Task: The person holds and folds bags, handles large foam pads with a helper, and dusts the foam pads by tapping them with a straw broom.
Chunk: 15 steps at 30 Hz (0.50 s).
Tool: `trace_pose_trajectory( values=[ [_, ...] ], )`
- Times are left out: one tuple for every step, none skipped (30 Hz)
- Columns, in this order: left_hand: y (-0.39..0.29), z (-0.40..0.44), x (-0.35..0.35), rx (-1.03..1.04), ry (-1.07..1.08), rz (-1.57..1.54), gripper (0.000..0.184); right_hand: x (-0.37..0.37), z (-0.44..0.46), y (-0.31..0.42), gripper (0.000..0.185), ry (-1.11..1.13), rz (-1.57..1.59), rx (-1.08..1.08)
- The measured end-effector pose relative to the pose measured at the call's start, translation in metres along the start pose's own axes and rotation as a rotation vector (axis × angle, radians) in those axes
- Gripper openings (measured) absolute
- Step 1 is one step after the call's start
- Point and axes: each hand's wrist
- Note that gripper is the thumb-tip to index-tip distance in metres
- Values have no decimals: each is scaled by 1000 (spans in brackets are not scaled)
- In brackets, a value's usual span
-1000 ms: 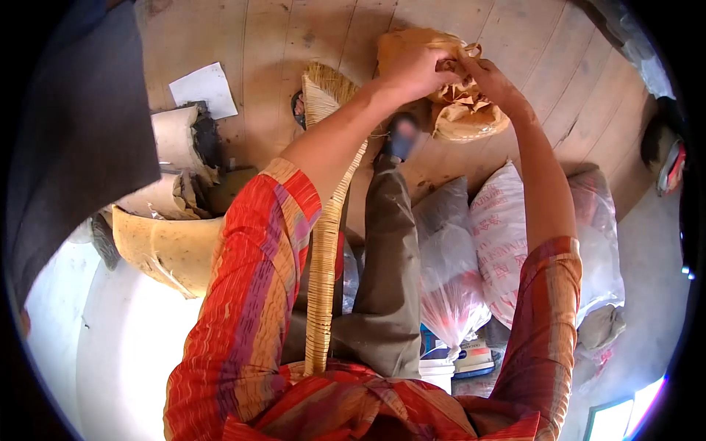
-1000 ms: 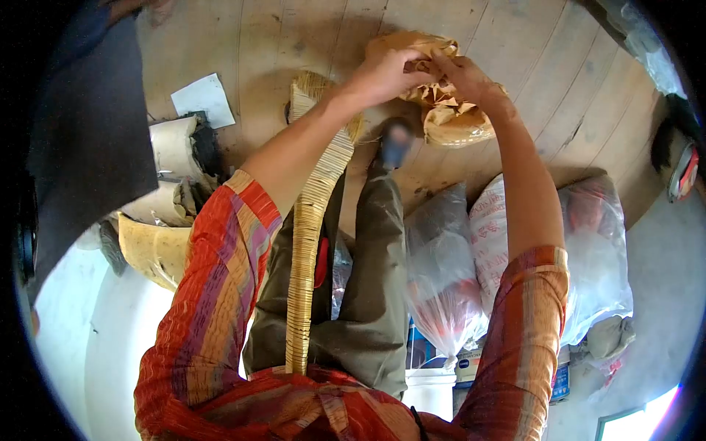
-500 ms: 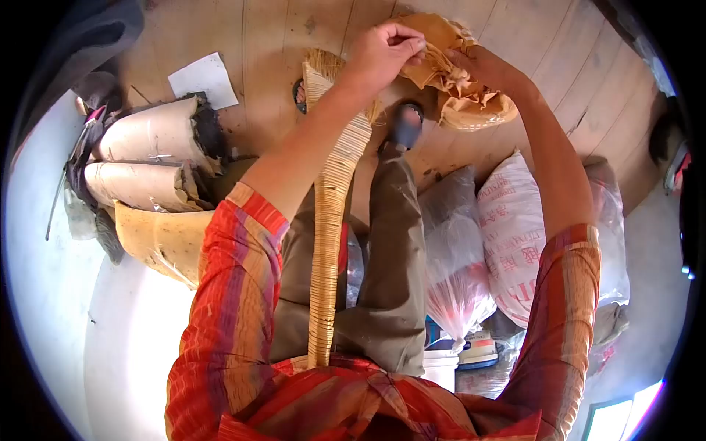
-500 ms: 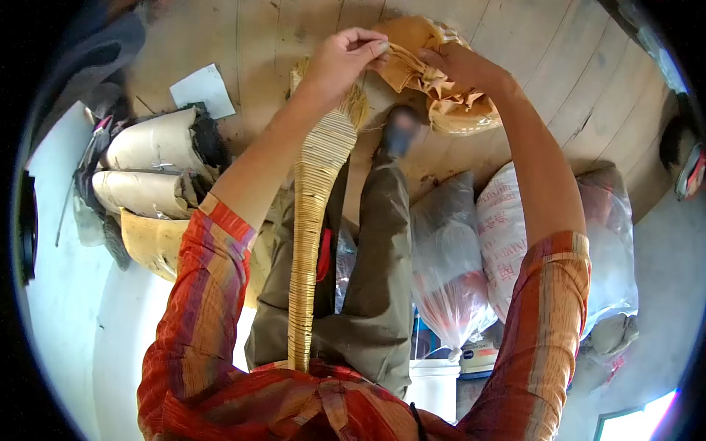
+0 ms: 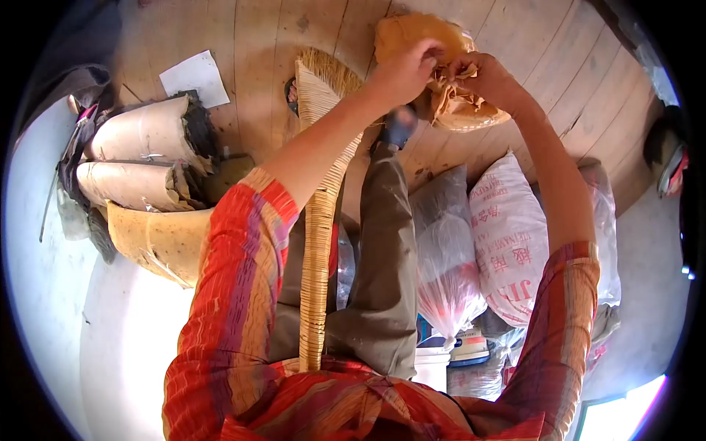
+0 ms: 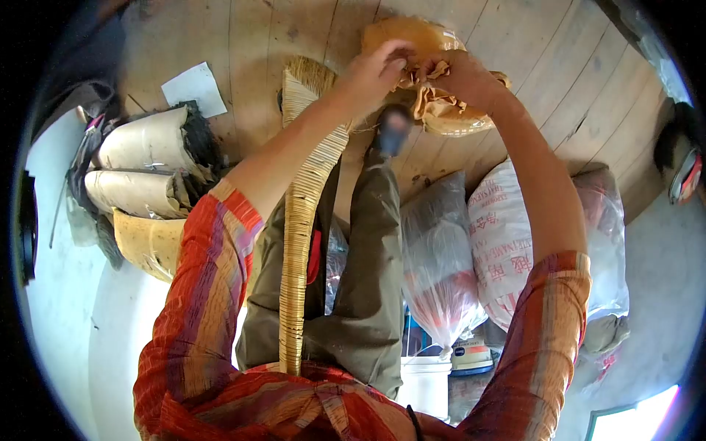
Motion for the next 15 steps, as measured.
trace_pose_trajectory(
  values=[
    [3, 14, 5, 117, -16, 90, 32, 2, 2, -2, 15, 5, -1, 0],
    [6, 25, 10, 233, -30, 179, 31, 4, 3, -5, 17, -76, -50, -71],
    [10, 30, 14, 228, -32, 224, 32, 6, 3, -8, 21, -158, -101, -142],
    [13, 37, 17, 230, -33, 222, 32, 9, 3, -12, 21, -158, -105, -141],
    [16, 44, 19, 234, 9, 243, 33, 14, 4, -17, 24, -280, -246, -286],
    [22, 52, 22, 236, 52, 266, 35, 18, 5, -14, 27, -400, -386, -431],
    [28, 61, 23, 234, 52, 267, 35, 19, 4, -12, 37, -368, -488, -409],
    [31, 67, 24, 222, 58, 138, 35, 22, 6, -14, 37, -366, -482, -409],
    [35, 69, 24, 207, 61, 8, 34, 27, 11, -18, 39, -453, -614, -374],
    [40, 73, 23, 202, 60, 13, 34, 31, 18, -20, 41, -544, -744, -338],
    [25, 74, 15, 119, 120, 206, 36, 32, 26, -26, 41, -579, -817, -368],
    [13, 73, 10, 36, 180, 398, 38, 27, 29, -26, 41, -584, -811, -368],
    [5, 65, 7, -96, 313, -127, 40, 17, 33, -26, 39, -553, -756, -230],
    [9, 58, 9, -106, 312, -122, 40, 9, 37, -27, 37, -515, -695, -93],
    [18, 52, 15, -9, 311, -64, 41, -1, 42, -27, 36, -564, -678, -189]
  ],
)
Point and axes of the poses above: each hand's wrist, its own z-axis towards the middle knuckle, its own x-axis out of the palm, y = z × x, and after that the axes turned 1 degree about z, right-handed
